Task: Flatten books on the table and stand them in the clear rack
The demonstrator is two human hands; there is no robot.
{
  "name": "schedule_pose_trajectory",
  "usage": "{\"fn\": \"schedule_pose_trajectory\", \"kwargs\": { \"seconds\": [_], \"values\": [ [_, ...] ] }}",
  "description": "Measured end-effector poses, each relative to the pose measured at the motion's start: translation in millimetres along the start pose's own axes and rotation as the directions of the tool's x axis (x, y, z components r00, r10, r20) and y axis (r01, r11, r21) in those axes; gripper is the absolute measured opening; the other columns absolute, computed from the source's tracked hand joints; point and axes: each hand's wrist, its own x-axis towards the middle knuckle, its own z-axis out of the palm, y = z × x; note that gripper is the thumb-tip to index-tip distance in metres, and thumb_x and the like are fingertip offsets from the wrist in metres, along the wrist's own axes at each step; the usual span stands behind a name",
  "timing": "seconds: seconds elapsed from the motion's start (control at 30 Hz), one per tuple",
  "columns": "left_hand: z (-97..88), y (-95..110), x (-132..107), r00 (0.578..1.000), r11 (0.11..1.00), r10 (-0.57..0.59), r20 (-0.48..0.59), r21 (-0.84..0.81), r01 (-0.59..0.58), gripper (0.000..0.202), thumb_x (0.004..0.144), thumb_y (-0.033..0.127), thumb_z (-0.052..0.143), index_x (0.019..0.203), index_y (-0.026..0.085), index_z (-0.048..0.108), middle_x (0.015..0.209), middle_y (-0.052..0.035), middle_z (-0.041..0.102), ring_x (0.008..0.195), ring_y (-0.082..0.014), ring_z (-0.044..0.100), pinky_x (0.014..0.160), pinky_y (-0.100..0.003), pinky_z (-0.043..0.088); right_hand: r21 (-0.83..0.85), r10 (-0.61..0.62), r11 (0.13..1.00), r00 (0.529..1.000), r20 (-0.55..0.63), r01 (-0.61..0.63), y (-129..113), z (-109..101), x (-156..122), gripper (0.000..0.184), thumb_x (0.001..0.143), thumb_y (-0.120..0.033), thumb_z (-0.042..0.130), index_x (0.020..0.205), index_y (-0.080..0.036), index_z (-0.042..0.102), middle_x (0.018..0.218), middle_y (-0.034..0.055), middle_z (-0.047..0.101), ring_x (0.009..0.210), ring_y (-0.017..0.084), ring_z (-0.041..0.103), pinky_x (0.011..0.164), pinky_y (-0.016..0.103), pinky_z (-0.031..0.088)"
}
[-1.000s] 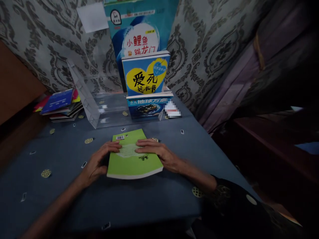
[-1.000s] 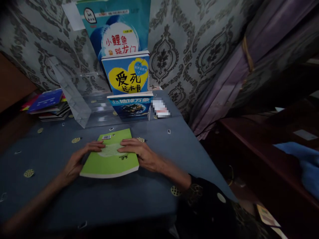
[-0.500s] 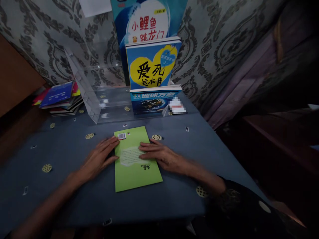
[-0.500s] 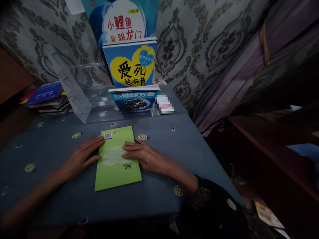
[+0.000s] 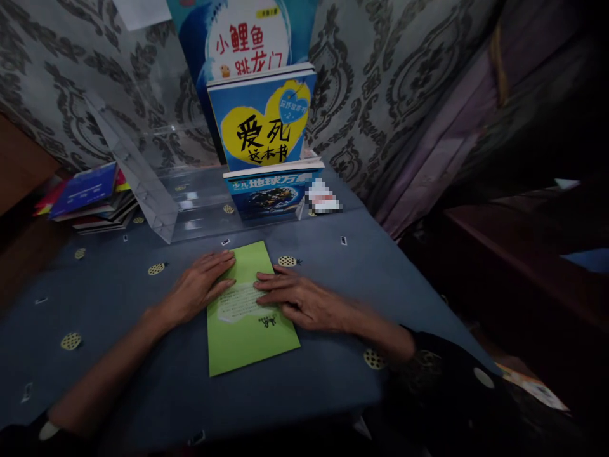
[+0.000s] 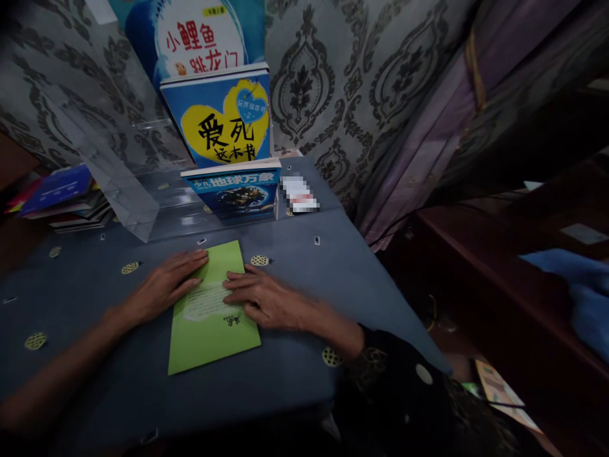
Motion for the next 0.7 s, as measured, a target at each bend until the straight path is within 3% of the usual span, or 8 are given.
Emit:
{"fn": "schedule_pose_trajectory", "kwargs": {
  "seconds": [0.33, 0.5, 0.7],
  "values": [
    [19.0, 12, 52, 0.992, 0.991, 0.124, 0.036, -0.059, -0.122, 0.055, 0.107, 0.05, 0.031, 0.147, 0.018, 0.05, 0.153, -0.0114, 0.05, 0.144, -0.0246, 0.045, 0.12, -0.047, 0.036, -0.042, 0.001, 0.999, 1.0, -0.011, -0.002, -3, -1, 1, 0.039, 0.09, -0.008, 0.051, 0.123, -0.016, 0.071, 0.141, 0.0129, 0.063, 0.142, 0.022, 0.049, 0.124, 0.05, 0.027],
    [21.4, 14, 59, 0.99, 0.988, 0.142, 0.024, -0.058, -0.141, 0.053, 0.107, 0.046, 0.03, 0.148, 0.018, 0.05, 0.153, -0.0109, 0.05, 0.144, -0.0235, 0.044, 0.12, -0.046, 0.035, -0.03, 0.021, 0.999, 0.999, -0.026, -0.022, -3, -3, 0, 0.041, 0.089, -0.006, 0.052, 0.123, -0.017, 0.071, 0.141, 0.0107, 0.063, 0.141, 0.02, 0.049, 0.125, 0.047, 0.027],
    [17.7, 16, 59, 0.986, 0.985, 0.162, 0.037, -0.073, -0.159, 0.051, 0.107, 0.043, 0.03, 0.143, 0.017, 0.056, 0.149, -0.0107, 0.054, 0.143, -0.0242, 0.046, 0.12, -0.049, 0.035, 0.014, 0.006, 1.0, 0.997, -0.081, -0.004, 8, -1, 2, 0.04, 0.089, -0.005, 0.049, 0.12, -0.015, 0.071, 0.133, 0.0119, 0.069, 0.136, 0.02, 0.055, 0.121, 0.046, 0.035]
  ]
}}
